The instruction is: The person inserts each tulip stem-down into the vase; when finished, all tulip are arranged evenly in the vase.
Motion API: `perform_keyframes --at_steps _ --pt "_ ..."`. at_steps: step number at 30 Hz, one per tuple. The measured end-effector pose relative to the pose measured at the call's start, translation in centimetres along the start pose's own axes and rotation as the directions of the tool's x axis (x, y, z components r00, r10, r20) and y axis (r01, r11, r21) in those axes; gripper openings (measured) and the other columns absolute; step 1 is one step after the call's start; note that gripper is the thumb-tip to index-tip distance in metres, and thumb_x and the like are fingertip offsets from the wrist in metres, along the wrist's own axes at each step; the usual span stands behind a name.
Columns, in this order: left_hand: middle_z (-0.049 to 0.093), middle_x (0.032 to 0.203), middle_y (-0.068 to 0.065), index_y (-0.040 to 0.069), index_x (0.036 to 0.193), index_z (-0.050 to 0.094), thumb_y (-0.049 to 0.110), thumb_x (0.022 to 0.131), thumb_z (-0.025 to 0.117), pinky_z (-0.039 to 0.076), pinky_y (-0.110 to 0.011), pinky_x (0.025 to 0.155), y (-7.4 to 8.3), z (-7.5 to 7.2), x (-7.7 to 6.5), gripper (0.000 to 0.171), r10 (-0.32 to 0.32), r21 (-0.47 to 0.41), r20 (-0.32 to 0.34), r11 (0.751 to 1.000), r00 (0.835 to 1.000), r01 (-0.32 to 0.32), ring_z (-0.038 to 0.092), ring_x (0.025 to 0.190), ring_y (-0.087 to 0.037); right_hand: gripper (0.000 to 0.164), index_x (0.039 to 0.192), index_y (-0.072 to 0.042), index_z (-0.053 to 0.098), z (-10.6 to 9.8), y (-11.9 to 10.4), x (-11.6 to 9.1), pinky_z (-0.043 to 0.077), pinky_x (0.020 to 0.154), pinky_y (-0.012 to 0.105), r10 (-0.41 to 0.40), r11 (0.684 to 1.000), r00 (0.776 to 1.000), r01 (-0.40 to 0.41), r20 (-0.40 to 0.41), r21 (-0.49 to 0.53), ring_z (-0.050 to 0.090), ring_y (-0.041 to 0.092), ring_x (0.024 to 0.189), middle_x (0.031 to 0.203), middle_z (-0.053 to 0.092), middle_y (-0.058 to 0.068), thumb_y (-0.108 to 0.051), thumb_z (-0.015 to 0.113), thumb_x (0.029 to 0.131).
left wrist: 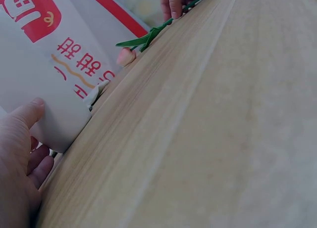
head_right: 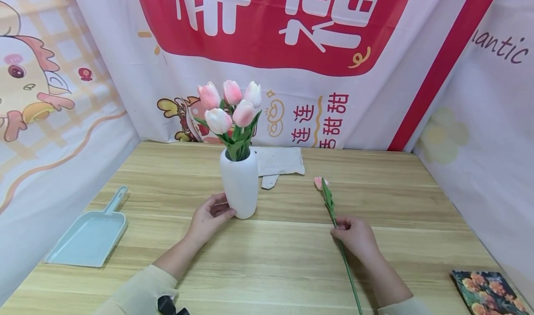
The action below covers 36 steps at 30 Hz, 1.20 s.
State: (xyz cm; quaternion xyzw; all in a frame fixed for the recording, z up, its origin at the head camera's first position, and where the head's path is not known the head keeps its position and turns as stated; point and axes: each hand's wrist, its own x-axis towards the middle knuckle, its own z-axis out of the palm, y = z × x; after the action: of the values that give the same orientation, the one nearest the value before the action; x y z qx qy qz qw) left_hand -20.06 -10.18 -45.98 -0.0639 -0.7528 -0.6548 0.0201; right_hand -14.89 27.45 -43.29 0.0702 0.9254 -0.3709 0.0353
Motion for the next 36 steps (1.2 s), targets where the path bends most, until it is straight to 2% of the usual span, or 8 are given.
perform_keyframes --at_steps 10,15,20,24,26,29,32,36 --pt "0.064 0.127 -0.02 0.002 0.129 0.058 0.007 0.083 0.077 0.057 -0.032 0.095 0.0 -0.1 0.0 0.05 -0.007 0.008 -0.002 1.0 1.0 0.007 0.064 0.114 -0.033 0.042 0.118 0.007 0.065 -0.1 -0.2 0.1 0.051 0.065 0.022 0.04 0.999 0.999 -0.039 -0.031 0.022 0.06 0.015 0.083 0.098 0.07 0.015 -0.018 0.072 0.085" --pt "0.064 0.128 -0.019 0.003 0.129 0.058 0.008 0.083 0.078 0.058 -0.032 0.095 -0.1 -0.1 0.0 0.051 -0.005 0.013 0.0 1.0 1.0 0.005 0.064 0.114 -0.032 0.047 0.126 0.006 0.061 -0.5 -0.4 0.4 0.051 0.06 0.019 0.104 0.984 0.994 -0.101 -0.013 0.143 0.057 0.009 0.078 0.096 0.069 0.008 -0.02 0.07 0.089" --pt "0.063 0.129 -0.018 0.002 0.129 0.059 0.007 0.083 0.077 0.058 -0.03 0.094 -0.2 -0.2 0.1 0.049 0.001 0.006 0.007 1.0 1.0 -0.001 0.064 0.115 -0.032 0.051 0.135 0.005 0.054 -0.6 -0.4 0.8 0.053 0.068 0.016 0.152 0.942 0.988 -0.144 -0.002 0.302 0.058 0.001 0.08 0.098 0.069 -0.003 -0.025 0.065 0.094" --pt "0.063 0.129 -0.017 0.003 0.128 0.059 0.007 0.083 0.077 0.058 -0.03 0.094 -0.2 -0.2 0.1 0.049 0.002 0.005 0.008 1.0 1.0 -0.002 0.064 0.115 -0.032 0.053 0.139 0.002 0.05 -0.4 -0.6 1.1 0.054 0.072 0.011 0.221 0.845 0.975 -0.182 -0.018 0.503 0.057 -0.005 0.079 0.09 0.064 -0.017 -0.023 0.065 0.095" --pt "0.063 0.129 -0.018 0.002 0.128 0.059 0.007 0.083 0.077 0.058 -0.03 0.094 -0.2 -0.2 0.1 0.049 0.004 0.004 0.008 1.0 1.0 -0.004 0.064 0.115 -0.032 0.044 0.133 -0.005 0.055 -0.3 -0.8 1.3 0.054 0.07 0.011 0.26 0.762 0.965 -0.184 -0.033 0.621 0.056 -0.004 0.076 0.083 0.061 -0.02 -0.02 0.066 0.094" --pt "0.063 0.129 -0.018 0.002 0.128 0.059 0.007 0.083 0.077 0.058 -0.03 0.094 -0.2 -0.1 0.1 0.049 0.003 0.0 0.008 1.0 1.0 -0.003 0.064 0.115 -0.032 0.014 0.107 -0.019 0.066 -0.4 -1.1 1.5 0.054 0.067 0.01 0.303 0.623 0.951 -0.155 -0.055 0.767 0.056 -0.002 0.07 0.076 0.061 -0.017 -0.014 0.065 0.094" --pt "0.063 0.129 -0.018 0.002 0.128 0.059 0.007 0.083 0.077 0.058 -0.029 0.094 -0.2 -0.1 0.1 0.049 0.002 0.0 0.007 1.0 1.0 -0.002 0.064 0.115 -0.032 0.021 0.084 -0.028 0.066 -0.5 -1.4 1.7 0.054 0.064 0.01 0.339 0.496 0.939 -0.119 -0.065 0.86 0.058 -0.001 0.068 0.074 0.062 -0.014 -0.009 0.064 0.094" --pt "0.063 0.129 -0.018 0.002 0.128 0.059 0.006 0.083 0.077 0.058 -0.029 0.093 -0.2 -0.1 0.1 0.049 0.001 -0.002 0.007 1.0 1.0 -0.001 0.064 0.115 -0.032 0.023 0.081 -0.026 0.066 -0.6 -1.8 2.0 0.055 0.065 0.01 0.373 0.412 0.925 -0.097 -0.07 0.906 0.06 0.0 0.067 0.073 0.064 -0.012 -0.007 0.063 0.094"
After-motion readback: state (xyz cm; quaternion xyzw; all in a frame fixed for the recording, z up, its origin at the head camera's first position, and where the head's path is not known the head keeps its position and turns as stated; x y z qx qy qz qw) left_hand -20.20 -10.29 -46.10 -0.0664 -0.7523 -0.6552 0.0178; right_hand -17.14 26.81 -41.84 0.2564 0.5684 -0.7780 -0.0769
